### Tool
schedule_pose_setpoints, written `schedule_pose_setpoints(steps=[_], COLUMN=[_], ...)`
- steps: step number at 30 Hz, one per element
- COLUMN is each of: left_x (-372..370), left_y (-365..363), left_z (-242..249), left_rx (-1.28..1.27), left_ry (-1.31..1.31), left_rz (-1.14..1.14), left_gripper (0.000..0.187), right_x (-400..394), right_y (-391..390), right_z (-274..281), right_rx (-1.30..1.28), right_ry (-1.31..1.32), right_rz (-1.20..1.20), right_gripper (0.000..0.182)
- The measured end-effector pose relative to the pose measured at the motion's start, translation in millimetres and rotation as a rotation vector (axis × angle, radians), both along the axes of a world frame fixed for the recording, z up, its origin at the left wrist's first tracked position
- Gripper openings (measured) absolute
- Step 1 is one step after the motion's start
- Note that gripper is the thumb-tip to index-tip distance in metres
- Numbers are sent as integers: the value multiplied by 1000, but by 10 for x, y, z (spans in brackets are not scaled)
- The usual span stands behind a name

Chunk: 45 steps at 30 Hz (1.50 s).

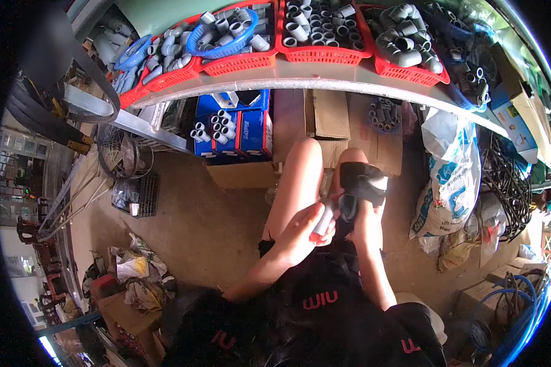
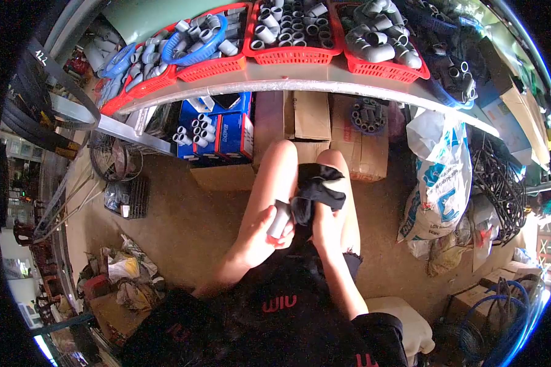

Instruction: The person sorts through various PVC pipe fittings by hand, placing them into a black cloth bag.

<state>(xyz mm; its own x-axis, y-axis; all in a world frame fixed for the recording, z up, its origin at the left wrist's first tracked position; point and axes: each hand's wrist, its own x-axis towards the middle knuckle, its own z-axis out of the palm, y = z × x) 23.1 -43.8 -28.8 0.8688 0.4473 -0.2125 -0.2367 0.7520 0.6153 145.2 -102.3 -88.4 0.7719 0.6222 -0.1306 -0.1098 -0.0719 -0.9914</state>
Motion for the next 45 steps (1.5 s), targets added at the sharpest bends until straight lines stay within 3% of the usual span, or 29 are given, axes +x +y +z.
schedule_pose_setpoints(steps=[1,2,3,6,8,11,15,18,19,20,22,23,24,25,28,29,31,32,33,34,36,39,41,44,45], left_x=[8,-17,-38,-28,-40,-18,-15,-44,-117,-114,-51,-44,-10,-13,22,45,58,75,14,-10,-61,-26,16,69,105], left_y=[19,34,61,-10,-22,55,52,-3,34,8,-9,-5,-16,4,46,64,48,2,-72,-61,44,-87,-70,-11,-7], left_z=[48,26,-15,-25,-20,-114,-112,-118,-89,-48,29,-48,-35,-21,-73,-73,-76,-142,-262,-186,-116,-65,-97,-33,21], left_rx=[39,40,101,285,108,-100,-17,-31,-55,164,207,81,-104,-112,-117,-194,-252,-243,-111,-50,177,172,370,477,501], left_ry=[-30,114,149,82,161,38,85,121,51,26,214,70,-129,-122,-60,-129,-24,-1,-171,-162,8,134,240,415,489], left_rz=[42,73,89,281,253,240,207,173,20,-7,-18,-83,-67,-65,67,123,209,267,298,317,278,395,367,296,293], left_gripper=[38,41,39,38,46,60,67,75,69,68,61,60,46,40,27,28,24,27,31,33,29,23,22,24,25], right_x=[0,25,-96,-123,-153,-185,-179,-224,-236,-239,-177,-152,-35,-1,62,69,-27,-62,-147,-211,-205,-232,-239,-216,-208], right_y=[-58,-106,23,116,153,203,187,197,162,114,80,121,125,109,-6,12,97,100,122,135,129,90,81,143,213], right_z=[201,481,629,686,647,619,766,741,776,809,687,710,659,627,692,631,619,751,728,679,563,486,522,357,302], right_rx=[124,247,265,327,363,339,166,293,282,270,268,242,225,208,359,241,421,390,391,393,340,272,238,379,215], right_ry=[195,389,270,-613,-628,-595,-664,-585,-632,-544,-512,-363,-350,-285,-17,-205,-580,-716,-655,-593,-633,-664,-691,-514,-429], right_rz=[153,308,99,388,357,313,368,152,59,72,38,-36,-82,-141,-25,30,147,282,319,354,355,277,224,-1,-178], right_gripper=[26,27,29,46,49,51,45,42,41,40,36,36,36,36,33,36,43,45,46,46,48,51,51,57,59])
